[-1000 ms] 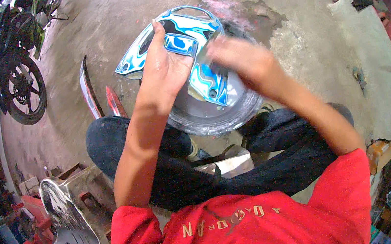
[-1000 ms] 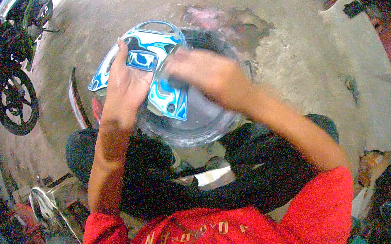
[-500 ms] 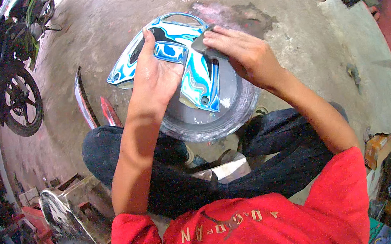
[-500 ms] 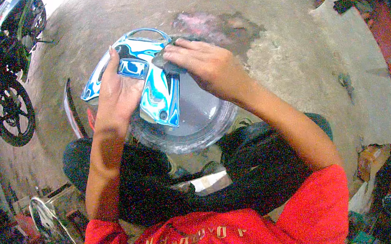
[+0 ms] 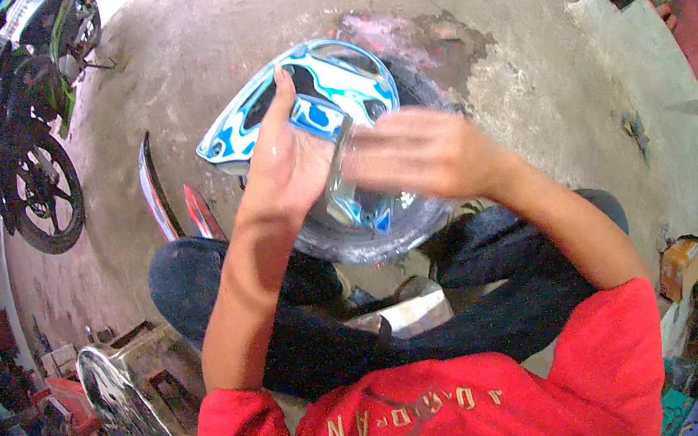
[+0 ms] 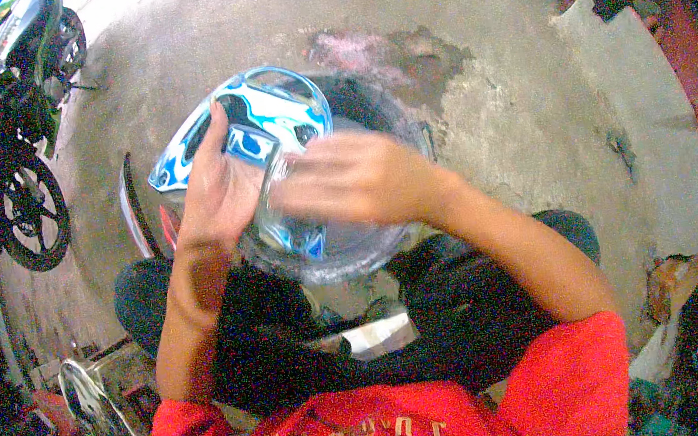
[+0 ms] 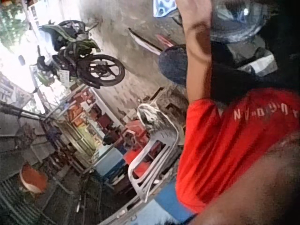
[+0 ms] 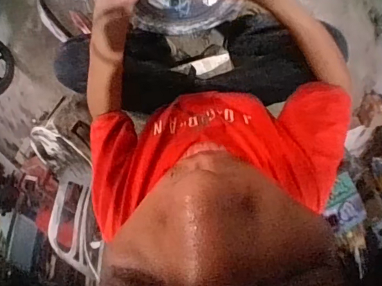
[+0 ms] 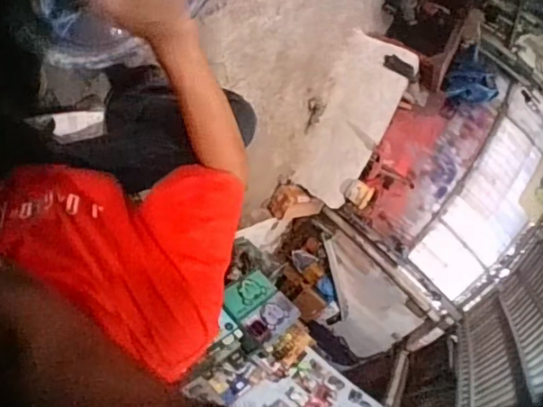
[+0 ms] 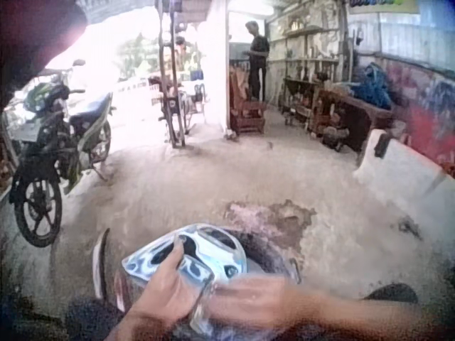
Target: The person sands a blue and white motorcycle fairing over a bucket of water using a small piece of sandpaper, dipping the fairing and the paper into the water repeatedly.
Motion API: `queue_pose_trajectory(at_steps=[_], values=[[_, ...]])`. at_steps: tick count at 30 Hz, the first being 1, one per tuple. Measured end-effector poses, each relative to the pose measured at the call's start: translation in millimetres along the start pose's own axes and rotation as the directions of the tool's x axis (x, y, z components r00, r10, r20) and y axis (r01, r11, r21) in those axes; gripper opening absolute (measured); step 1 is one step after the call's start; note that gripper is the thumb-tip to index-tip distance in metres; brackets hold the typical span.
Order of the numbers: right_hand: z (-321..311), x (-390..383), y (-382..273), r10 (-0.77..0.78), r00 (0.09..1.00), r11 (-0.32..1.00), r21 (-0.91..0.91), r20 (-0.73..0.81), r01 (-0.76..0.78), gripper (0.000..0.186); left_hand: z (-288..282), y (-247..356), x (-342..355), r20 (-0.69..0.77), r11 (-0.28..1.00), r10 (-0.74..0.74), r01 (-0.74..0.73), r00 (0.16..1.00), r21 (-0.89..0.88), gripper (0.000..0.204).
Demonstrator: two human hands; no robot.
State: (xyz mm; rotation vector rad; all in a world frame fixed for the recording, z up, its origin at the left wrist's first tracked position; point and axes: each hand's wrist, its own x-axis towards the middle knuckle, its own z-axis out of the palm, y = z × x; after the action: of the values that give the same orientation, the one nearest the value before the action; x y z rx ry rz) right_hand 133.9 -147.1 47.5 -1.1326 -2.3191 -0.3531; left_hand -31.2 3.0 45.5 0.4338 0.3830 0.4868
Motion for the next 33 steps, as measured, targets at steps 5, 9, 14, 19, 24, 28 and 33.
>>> queue_pose_trajectory(at_steps=[5,9,14,19,24,28,33], values=[[1,-1,9,0.329,0.942,0.942,-0.047,-0.073,-0.332,0.040,3,7,0,0.002,1.000,-0.013,0.013,1.000,-0.018,0.045],[7,4,-29,0.049,0.998,0.999,-0.021,0.030,-0.048,0.037,-3,4,7,0.028,0.999,0.002,-0.001,1.000,-0.032,0.042],[-5,1,7,0.359,0.930,0.923,-0.118,-0.074,-0.366,0.037,-6,8,4,0.075,0.998,0.025,-0.030,0.997,0.059,0.035],[7,0,-25,0.009,0.999,0.999,-0.044,0.036,-0.008,0.037,-11,0,12,-0.027,1.000,0.028,-0.028,0.999,0.009,0.033],[4,6,1,0.341,0.926,0.919,-0.148,-0.160,-0.364,0.034,-3,3,0,0.028,0.997,0.013,-0.015,1.000,0.074,0.033],[4,0,-25,-0.101,0.994,0.987,0.125,0.027,0.097,0.039,-12,-8,8,0.017,1.000,0.011,-0.011,1.000,0.027,0.034],[7,-9,-8,0.246,0.966,0.968,-0.021,-0.083,-0.248,0.040,-8,5,3,0.122,0.999,-0.016,0.009,0.992,0.053,0.034]])
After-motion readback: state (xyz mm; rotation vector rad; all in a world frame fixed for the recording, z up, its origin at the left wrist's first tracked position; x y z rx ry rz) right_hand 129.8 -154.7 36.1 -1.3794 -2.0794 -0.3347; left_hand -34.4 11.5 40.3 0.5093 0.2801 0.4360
